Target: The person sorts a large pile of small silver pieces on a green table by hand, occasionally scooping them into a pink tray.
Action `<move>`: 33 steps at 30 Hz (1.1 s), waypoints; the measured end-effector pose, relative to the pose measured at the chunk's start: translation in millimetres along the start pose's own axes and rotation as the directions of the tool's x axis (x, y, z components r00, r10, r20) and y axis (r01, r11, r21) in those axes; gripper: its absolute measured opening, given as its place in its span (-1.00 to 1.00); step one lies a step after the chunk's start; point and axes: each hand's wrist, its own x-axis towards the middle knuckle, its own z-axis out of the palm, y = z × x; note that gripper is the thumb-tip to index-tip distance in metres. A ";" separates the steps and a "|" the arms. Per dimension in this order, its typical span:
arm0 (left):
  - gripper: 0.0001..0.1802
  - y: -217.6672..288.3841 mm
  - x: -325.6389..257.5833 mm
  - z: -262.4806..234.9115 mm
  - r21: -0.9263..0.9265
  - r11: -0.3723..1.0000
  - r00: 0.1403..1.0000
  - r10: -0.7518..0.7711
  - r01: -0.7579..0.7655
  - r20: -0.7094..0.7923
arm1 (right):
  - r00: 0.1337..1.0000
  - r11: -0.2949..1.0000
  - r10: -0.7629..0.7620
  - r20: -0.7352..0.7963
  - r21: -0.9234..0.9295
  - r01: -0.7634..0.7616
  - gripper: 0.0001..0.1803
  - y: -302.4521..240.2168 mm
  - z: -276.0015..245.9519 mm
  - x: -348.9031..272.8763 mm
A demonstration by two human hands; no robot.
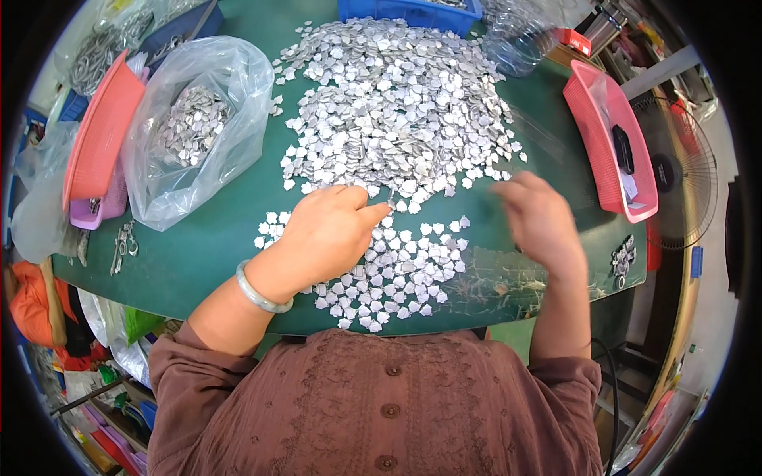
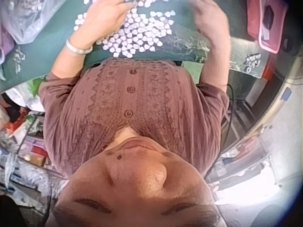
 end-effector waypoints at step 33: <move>-0.72 1.6 1.5 -0.4 -0.140 0.989 0.997 0.032 -0.041 -0.068 | 0.961 0.938 -0.275 -0.031 0.209 0.275 -0.89 -53.2 41.0 17.1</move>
